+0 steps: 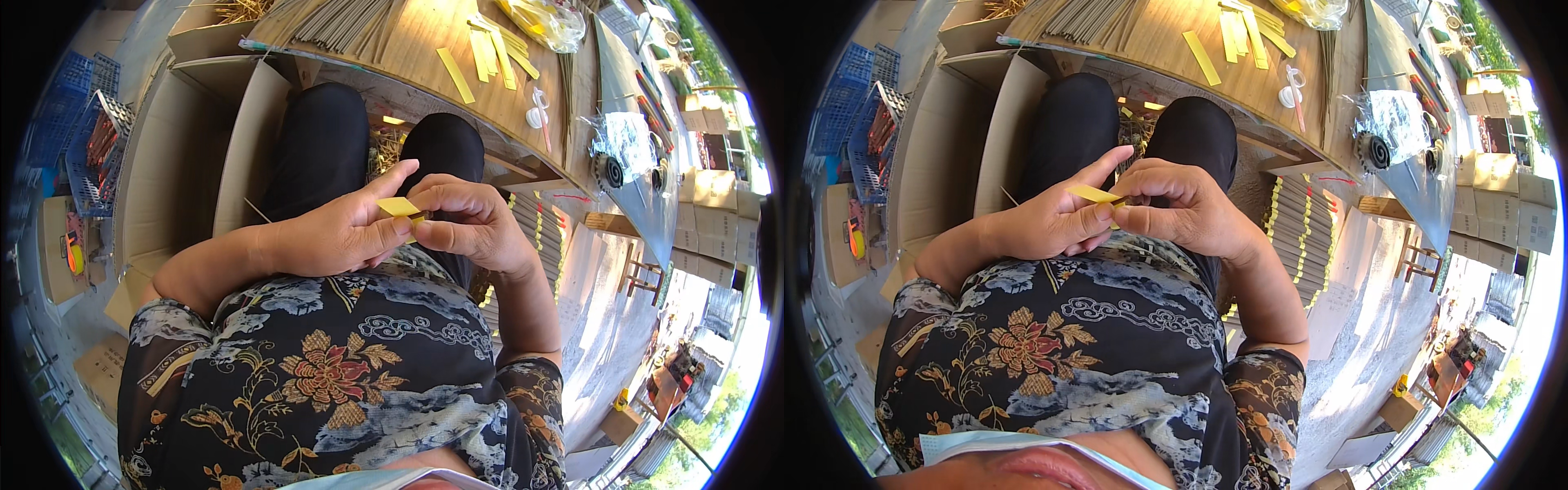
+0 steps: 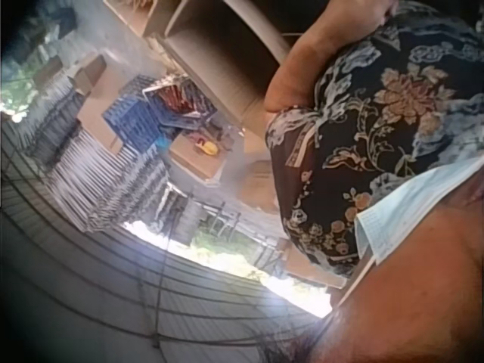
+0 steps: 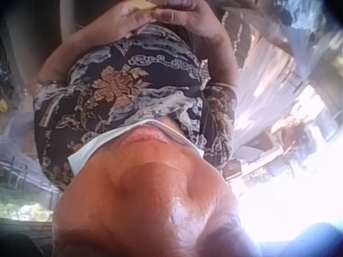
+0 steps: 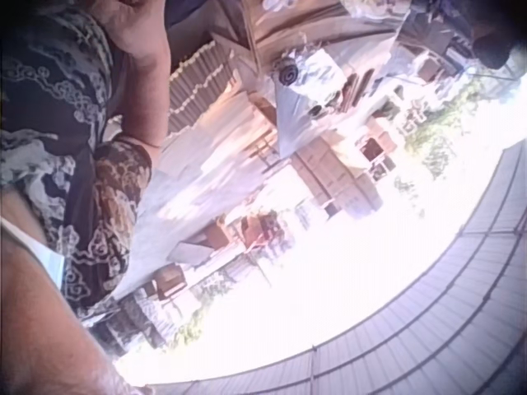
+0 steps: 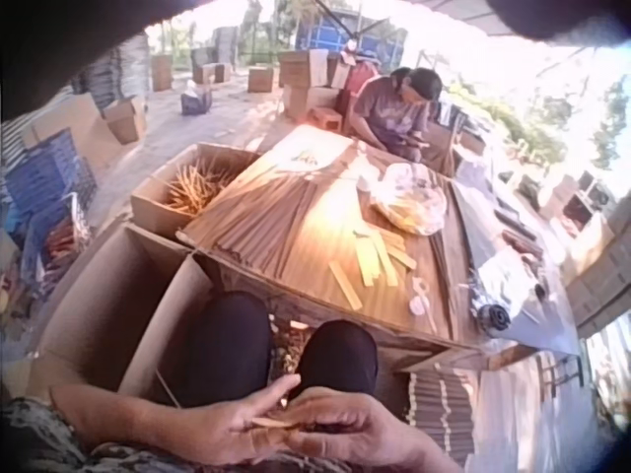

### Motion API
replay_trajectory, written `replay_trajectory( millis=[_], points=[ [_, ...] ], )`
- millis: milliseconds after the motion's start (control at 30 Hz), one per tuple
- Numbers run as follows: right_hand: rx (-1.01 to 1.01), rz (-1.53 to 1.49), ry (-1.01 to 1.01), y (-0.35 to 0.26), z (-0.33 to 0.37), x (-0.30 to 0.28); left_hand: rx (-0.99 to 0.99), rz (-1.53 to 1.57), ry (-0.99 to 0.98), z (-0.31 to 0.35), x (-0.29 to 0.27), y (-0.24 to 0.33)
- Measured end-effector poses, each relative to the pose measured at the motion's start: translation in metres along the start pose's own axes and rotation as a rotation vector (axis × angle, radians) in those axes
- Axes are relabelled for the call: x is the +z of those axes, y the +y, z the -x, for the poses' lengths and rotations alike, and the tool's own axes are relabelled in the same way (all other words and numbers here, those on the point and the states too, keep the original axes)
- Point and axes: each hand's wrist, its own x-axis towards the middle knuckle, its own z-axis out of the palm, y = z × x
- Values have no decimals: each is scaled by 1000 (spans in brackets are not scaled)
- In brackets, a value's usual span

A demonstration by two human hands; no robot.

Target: The person gathers thin wooden sticks into a bundle, wraps a yellow paper band around them, and secures it with a small white adhesive strip. The person repeats this process to create multiple bundles.

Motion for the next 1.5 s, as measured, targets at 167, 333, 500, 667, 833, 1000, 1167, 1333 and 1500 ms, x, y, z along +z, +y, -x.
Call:
replay_trajectory(
  millis=[167, 333, 500, 667, 833, 1000, 1167, 1333, 1500],
  points=[
    [-172, 154, 11, -1, 0, -1, 28, 133, -63, -4, -3, -10],
    [-241, 242, 14, -4, 0, 0, -23, 204, -136, -3, -8, -9],
    [-362, 398, -4, -9, -1, 0, -125, 391, -142, -2, -10, -8],
    [-376, 435, -45, -11, -3, -2, -104, 410, -128, -1, -8, -1],
    [-402, 381, -104, -8, -4, -8, -84, 401, -105, -4, -3, 1],
    [-407, 298, -174, -12, -7, -10, -125, 299, -118, -4, -6, 3],
    [-430, 89, -99, -6, -10, -11, 10, 226, -30, 1, -5, 11],
    [-143, 90, 364, -14, -6, 4, 158, -31, 278, 10, -5, 16],
    [-37, 98, 342, 1, -15, 26, 240, -134, 321, 9, -1, 13]
  ],
)
